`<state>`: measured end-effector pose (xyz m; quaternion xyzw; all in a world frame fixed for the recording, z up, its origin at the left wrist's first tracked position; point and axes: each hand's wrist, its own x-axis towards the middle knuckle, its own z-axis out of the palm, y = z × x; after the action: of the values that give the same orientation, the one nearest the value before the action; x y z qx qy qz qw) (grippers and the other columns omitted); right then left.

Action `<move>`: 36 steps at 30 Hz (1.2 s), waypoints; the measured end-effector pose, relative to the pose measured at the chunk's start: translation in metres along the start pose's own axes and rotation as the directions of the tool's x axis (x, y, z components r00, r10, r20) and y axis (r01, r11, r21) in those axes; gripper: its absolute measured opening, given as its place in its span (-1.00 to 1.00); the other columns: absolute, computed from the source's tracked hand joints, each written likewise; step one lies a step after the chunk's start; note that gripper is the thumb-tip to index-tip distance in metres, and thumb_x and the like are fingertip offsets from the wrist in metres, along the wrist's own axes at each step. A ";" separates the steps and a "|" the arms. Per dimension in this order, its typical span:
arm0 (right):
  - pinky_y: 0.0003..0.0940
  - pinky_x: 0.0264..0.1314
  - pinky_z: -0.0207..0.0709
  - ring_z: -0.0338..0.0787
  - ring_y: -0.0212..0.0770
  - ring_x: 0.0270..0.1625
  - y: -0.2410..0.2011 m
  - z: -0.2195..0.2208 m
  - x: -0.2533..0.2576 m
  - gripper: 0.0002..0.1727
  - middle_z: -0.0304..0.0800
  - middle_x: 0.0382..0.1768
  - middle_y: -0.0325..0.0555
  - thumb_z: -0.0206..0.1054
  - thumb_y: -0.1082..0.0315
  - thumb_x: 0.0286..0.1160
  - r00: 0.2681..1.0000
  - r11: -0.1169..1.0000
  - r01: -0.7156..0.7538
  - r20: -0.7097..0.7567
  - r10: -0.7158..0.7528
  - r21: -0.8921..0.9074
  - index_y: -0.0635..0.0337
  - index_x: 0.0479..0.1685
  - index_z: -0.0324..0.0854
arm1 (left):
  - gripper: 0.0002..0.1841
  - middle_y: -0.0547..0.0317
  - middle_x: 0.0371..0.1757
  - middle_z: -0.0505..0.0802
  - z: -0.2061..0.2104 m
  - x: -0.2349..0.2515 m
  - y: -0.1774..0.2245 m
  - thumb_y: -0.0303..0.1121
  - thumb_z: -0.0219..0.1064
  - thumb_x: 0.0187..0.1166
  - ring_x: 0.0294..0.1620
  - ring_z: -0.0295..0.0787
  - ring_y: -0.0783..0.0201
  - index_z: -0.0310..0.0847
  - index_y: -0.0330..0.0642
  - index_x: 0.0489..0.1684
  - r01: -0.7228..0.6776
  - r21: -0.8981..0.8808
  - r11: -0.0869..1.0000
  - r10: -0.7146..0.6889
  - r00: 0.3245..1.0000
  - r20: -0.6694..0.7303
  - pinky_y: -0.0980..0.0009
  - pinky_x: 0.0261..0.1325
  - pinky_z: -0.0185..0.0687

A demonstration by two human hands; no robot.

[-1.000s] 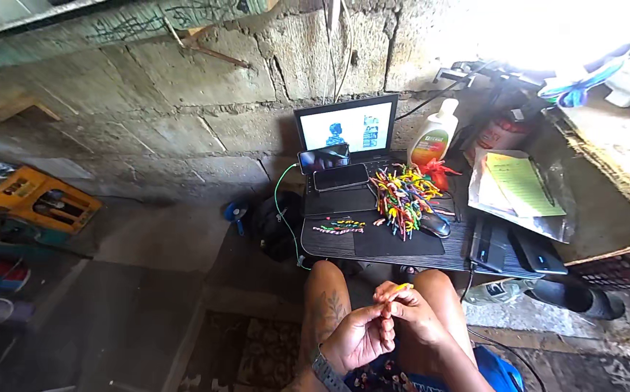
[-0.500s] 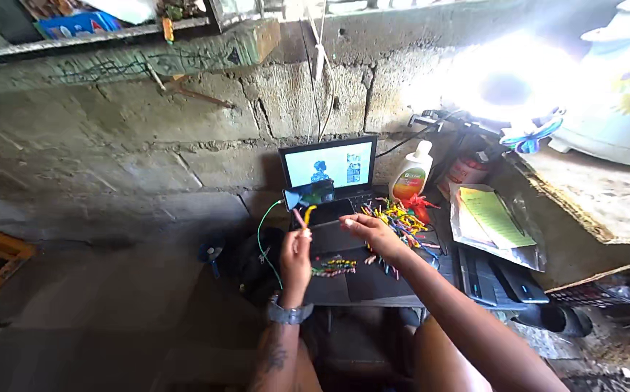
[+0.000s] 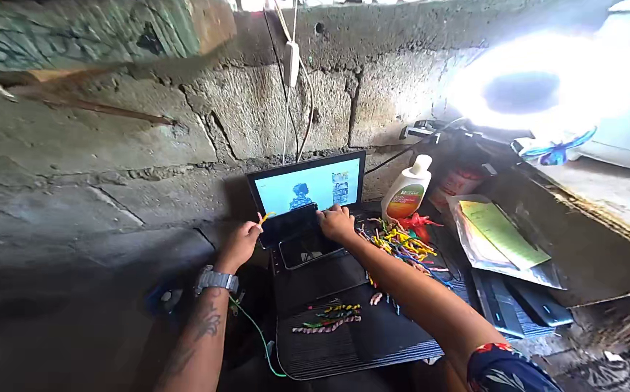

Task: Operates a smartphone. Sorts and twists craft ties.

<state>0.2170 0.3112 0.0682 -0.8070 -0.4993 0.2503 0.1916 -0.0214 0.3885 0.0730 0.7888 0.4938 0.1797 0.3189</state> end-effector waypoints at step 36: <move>0.05 0.07 0.76 0.83 0.14 0.17 0.114 -0.021 -0.142 -0.29 0.66 0.41 0.14 0.36 -0.21 0.35 0.779 -0.565 -0.134 -0.265 -0.568 0.814 -0.40 0.61 0.45 | -0.68 0.29 0.05 0.82 0.174 -0.203 0.098 -0.16 0.10 0.82 0.29 0.67 0.44 0.70 -0.17 -0.11 0.019 -0.919 0.394 0.660 0.690 0.297 0.30 0.50 0.52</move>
<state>0.2568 0.1330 0.0512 0.0065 -0.2460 0.6447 0.7238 0.0575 0.1204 0.0186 0.6044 0.0150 0.1927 0.7728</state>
